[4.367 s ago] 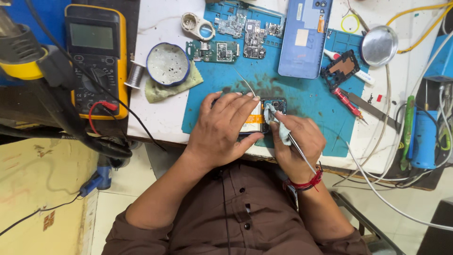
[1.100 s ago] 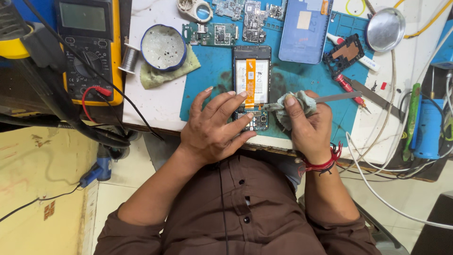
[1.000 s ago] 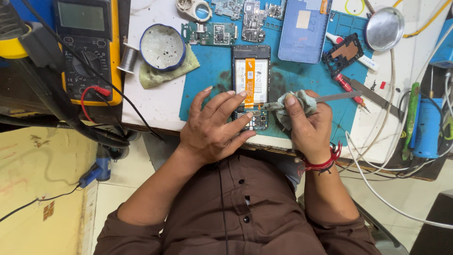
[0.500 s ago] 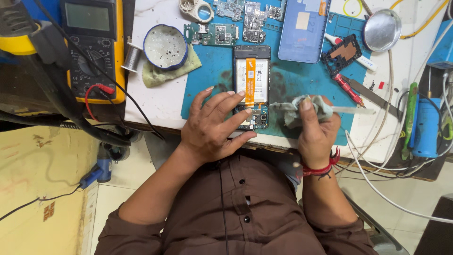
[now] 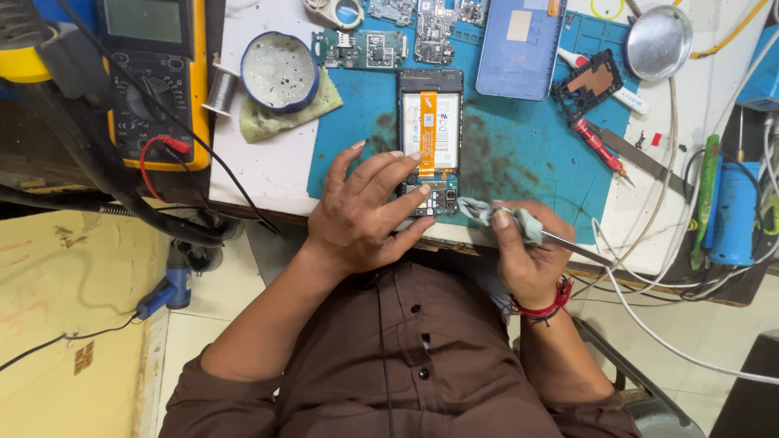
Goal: The person wipes the back of a blue smartphone with a cloth, then uses tweezers and a green-handled tool to clean and adjust components on a disassembled phone chassis. The person handles the phone back, cloth, tweezers, and a green tool while working on the internal components.
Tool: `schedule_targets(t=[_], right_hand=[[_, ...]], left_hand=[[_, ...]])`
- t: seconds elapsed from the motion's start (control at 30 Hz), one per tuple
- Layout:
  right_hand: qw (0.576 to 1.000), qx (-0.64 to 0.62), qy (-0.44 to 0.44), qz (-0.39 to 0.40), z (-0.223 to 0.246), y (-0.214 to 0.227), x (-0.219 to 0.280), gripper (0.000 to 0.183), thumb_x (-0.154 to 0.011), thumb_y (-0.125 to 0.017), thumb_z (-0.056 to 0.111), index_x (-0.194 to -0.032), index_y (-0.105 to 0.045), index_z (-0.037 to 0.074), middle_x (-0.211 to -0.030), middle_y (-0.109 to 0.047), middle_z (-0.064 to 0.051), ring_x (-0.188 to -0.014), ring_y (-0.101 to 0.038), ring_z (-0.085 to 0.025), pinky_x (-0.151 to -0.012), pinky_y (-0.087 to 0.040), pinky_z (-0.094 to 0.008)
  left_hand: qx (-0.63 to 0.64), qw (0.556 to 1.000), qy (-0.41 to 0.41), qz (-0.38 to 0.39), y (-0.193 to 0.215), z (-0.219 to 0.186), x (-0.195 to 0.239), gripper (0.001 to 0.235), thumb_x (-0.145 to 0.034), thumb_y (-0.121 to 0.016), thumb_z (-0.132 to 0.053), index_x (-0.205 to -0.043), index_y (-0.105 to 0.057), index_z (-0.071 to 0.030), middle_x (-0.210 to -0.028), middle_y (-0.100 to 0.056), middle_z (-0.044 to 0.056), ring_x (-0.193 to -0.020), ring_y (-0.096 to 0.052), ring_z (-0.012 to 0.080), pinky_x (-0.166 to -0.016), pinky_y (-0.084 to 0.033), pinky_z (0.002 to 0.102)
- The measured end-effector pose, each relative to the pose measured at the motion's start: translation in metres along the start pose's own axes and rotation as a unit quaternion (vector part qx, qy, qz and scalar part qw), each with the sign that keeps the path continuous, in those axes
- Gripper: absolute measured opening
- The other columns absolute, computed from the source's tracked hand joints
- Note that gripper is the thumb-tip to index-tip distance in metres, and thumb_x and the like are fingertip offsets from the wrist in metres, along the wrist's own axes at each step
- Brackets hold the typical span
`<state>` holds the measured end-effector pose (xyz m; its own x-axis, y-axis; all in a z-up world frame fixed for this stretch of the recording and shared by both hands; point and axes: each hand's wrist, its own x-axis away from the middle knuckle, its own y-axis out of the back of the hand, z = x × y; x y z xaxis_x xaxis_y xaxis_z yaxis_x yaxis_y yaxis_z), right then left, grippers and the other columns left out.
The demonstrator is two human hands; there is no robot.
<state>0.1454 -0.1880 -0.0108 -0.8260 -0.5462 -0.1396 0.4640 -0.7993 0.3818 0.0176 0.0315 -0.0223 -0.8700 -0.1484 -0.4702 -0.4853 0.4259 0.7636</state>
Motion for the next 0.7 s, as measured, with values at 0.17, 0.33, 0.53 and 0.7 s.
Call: schedule_targets(t=[0.17,0.33,0.53,0.7], right_hand=[[0.998,0.040,0.047,0.019,0.008,-0.005,-0.007,0.009,-0.099,-0.071,0.006,-0.101,-0.072,-0.003,-0.092,-0.074,-0.012,-0.079,-0.069,-0.017,-0.074,-0.053,-0.028],[0.995,0.068,0.067,0.016,0.009,-0.005,-0.008,0.008,-0.099,-0.071,0.005,-0.100,-0.071,-0.003,-0.095,-0.075,-0.014,-0.082,-0.072,-0.020,-0.077,-0.054,-0.029],[0.998,0.045,0.039,0.013,0.001,-0.001,-0.004,0.008,-0.100,-0.070,0.006,-0.098,-0.072,-0.002,-0.090,-0.075,-0.011,-0.076,-0.069,-0.015,-0.072,-0.052,-0.027],[0.998,-0.048,0.021,-0.023,-0.001,-0.004,0.003,0.010,-0.104,-0.067,0.008,-0.104,-0.071,-0.002,-0.089,-0.074,-0.009,-0.078,-0.067,-0.010,-0.073,-0.051,-0.025]], left_hand=[[-0.001,1.000,0.000,-0.005,0.000,0.000,-0.001,0.033,-0.092,-0.081,-0.039,-0.115,-0.077,-0.014,-0.141,-0.060,0.009,-0.128,-0.057,0.0244,-0.121,-0.030,0.049],[-0.006,1.000,-0.002,-0.002,-0.002,0.001,0.000,0.033,-0.093,-0.081,-0.040,-0.114,-0.077,-0.015,-0.142,-0.060,0.008,-0.128,-0.057,0.0238,-0.120,-0.031,0.049],[-0.007,1.000,-0.002,-0.002,-0.002,0.002,-0.001,0.033,-0.094,-0.081,-0.040,-0.115,-0.076,-0.015,-0.142,-0.060,0.008,-0.129,-0.056,0.0238,-0.120,-0.032,0.049],[0.010,1.000,0.007,-0.006,0.000,0.002,0.002,0.045,-0.092,-0.082,-0.043,-0.124,-0.072,-0.013,-0.144,-0.059,0.009,-0.130,-0.056,0.0244,-0.121,-0.032,0.049]])
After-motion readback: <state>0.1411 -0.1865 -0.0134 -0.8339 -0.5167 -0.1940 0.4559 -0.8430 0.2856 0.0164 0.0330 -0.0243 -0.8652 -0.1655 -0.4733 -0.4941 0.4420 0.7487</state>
